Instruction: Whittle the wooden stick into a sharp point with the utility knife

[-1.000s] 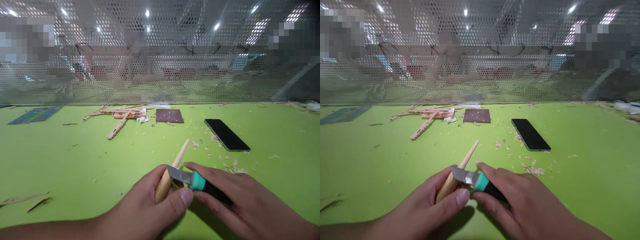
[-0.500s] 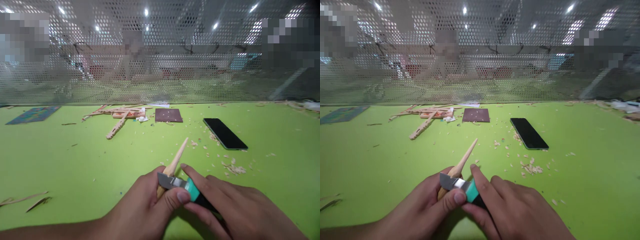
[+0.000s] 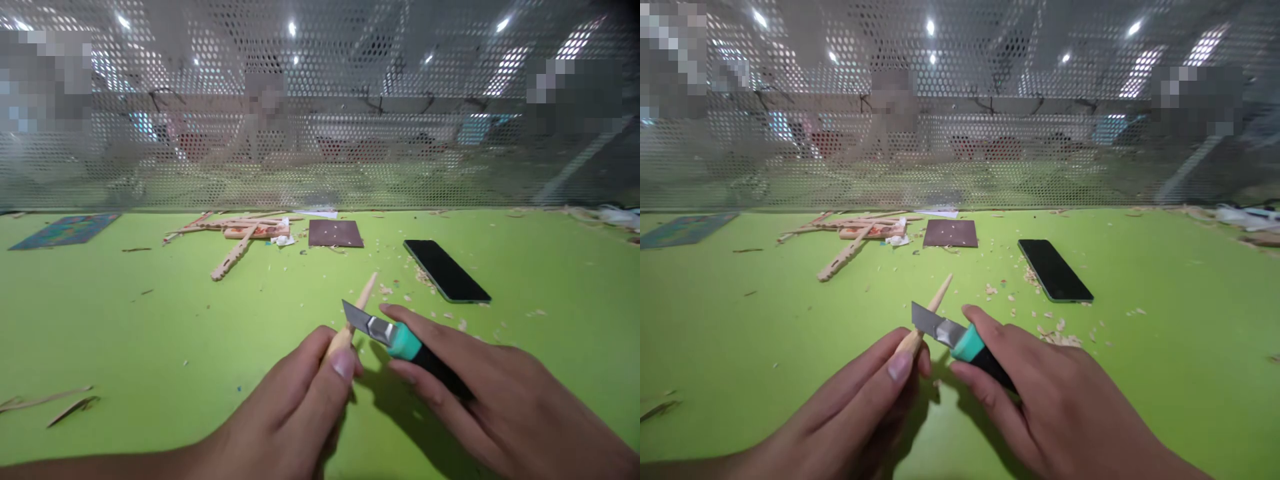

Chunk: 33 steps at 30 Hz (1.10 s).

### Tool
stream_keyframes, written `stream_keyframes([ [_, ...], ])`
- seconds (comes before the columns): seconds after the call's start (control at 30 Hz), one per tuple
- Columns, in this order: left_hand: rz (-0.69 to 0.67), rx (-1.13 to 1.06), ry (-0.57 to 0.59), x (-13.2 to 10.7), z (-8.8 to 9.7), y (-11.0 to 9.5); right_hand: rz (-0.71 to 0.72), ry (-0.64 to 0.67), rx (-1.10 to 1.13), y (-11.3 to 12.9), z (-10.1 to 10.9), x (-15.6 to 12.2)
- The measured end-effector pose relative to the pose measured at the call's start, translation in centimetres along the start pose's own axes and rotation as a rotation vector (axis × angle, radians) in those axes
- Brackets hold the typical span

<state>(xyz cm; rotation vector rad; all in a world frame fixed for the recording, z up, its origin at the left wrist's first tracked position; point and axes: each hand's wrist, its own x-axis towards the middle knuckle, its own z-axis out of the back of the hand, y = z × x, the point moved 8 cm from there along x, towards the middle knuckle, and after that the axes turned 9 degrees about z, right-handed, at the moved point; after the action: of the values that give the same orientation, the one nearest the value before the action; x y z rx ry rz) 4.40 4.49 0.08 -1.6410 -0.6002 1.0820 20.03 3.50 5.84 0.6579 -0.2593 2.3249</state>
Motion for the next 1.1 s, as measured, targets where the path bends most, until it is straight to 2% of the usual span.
stream_keyframes([
  [0.07,0.037,-0.015,-0.003,0.1,-0.1,0.5,-0.013,0.013,0.049,-0.4,-0.2,0.0],
  [0.17,0.019,-0.034,-0.012,0.3,0.2,0.1,-0.027,0.053,0.128,-0.4,-0.6,-0.1],
  [0.27,-0.035,-0.015,0.146,0.3,-0.6,-0.8,-0.026,0.108,0.213,0.2,-0.9,-0.1],
  [0.43,0.013,-0.051,0.177,0.6,-0.2,-0.4,-0.049,0.180,0.341,0.7,-1.3,-0.3],
  [0.53,-0.034,0.060,0.150,0.7,0.0,-0.4,-0.047,0.201,0.340,0.9,-1.6,-0.4],
  [0.63,-0.097,0.224,0.083,0.7,0.4,-0.6,-0.027,0.159,0.262,1.2,-1.5,-0.5],
  [0.73,-0.125,0.335,0.068,0.7,0.5,-0.7,-0.036,0.163,0.190,1.5,-1.6,-0.8],
  [0.83,-0.130,0.382,0.078,0.6,0.4,-0.5,-0.055,0.194,0.164,1.6,-1.9,-1.3],
  [1.1,-0.105,0.404,0.031,0.5,0.6,-0.6,-0.031,0.126,0.085,1.9,-1.7,-1.7],
])
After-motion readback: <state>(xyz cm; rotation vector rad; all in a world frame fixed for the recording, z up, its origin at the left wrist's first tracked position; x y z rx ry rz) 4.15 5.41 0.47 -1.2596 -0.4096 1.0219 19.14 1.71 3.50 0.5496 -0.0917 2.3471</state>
